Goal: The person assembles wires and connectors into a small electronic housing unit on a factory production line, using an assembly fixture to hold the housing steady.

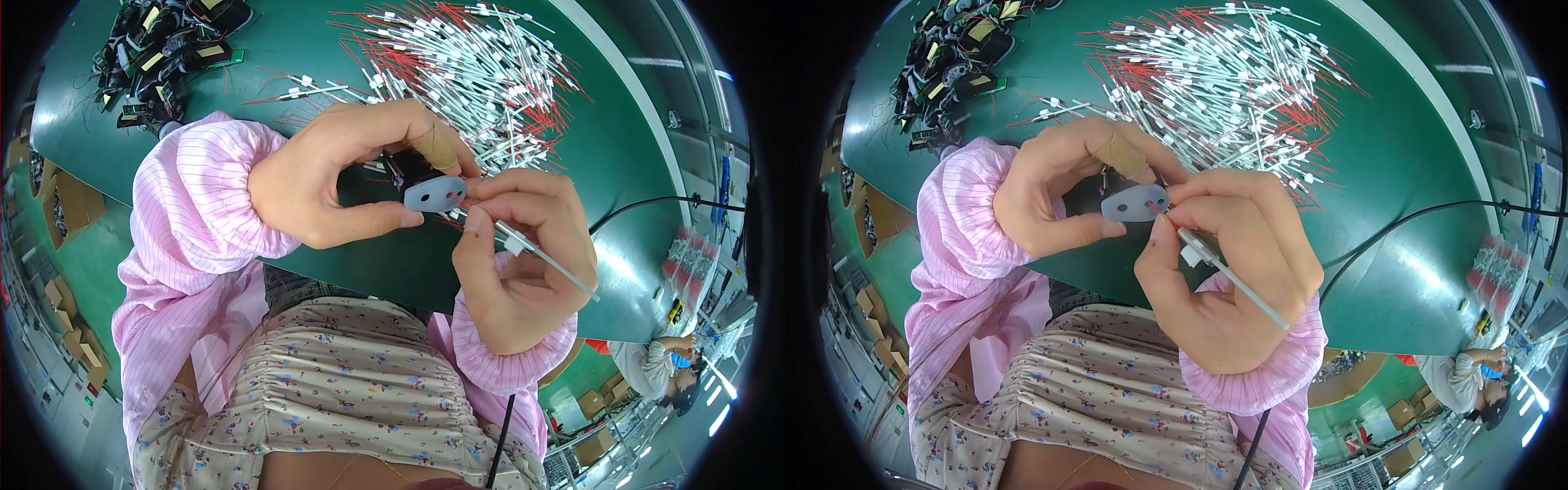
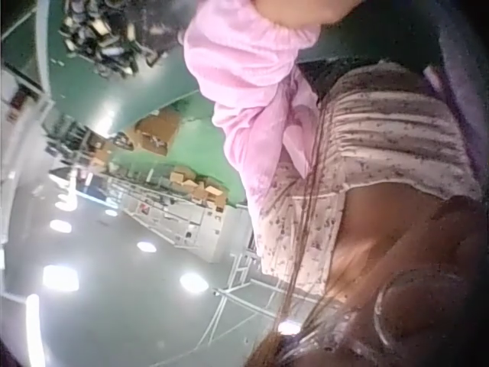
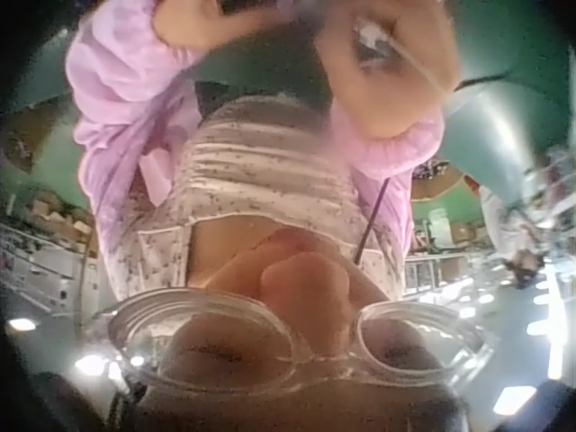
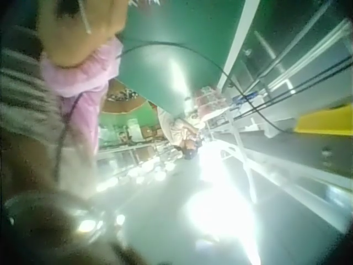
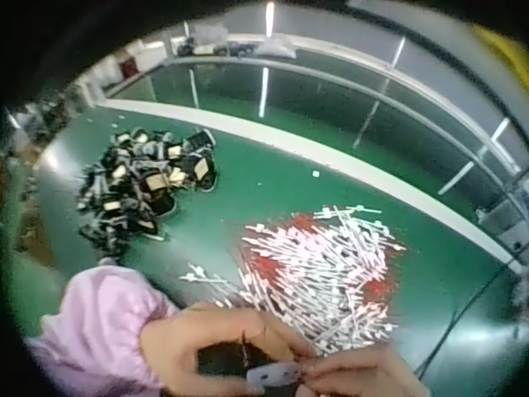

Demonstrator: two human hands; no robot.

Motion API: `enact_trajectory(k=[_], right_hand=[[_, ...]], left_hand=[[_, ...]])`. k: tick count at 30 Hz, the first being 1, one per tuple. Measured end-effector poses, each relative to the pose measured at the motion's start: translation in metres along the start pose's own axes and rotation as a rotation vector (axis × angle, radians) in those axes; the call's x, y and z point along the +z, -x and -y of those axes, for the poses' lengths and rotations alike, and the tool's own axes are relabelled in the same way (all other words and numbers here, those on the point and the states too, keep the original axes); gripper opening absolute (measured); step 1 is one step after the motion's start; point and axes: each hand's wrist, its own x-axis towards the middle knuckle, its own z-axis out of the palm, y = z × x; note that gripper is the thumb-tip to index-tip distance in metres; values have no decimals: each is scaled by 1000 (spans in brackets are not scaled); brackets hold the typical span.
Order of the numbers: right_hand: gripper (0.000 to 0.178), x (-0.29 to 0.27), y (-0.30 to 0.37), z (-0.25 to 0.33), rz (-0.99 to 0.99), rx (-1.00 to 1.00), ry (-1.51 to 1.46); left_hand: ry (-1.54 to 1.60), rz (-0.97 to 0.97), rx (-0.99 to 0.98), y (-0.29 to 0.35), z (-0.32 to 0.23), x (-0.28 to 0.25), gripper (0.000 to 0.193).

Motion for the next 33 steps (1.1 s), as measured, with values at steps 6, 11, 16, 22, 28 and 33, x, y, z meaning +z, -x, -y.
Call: enact_trajectory(k=[6,11,16,22,28,33], right_hand=[[9,1,2,-2,1,6,-40],[8,2,2,-2,-19,-16,-76],[10,3,2,-1,-16,-20,-45],[12,2,3,-1,-8,-44,-5],[14,3,4,-4,-19,-54,2],[14,4,4,-5,0,-39,3]], left_hand=[[-9,-9,-3,0,0,0,33],[-29,3,20,0,0,-1,33],[-23,-9,10,1,0,0,33],[-24,-2,19,0,0,-1,33],[-26,11,32,0,1,-1,32],[-33,12,34,1,1,-1,33]])
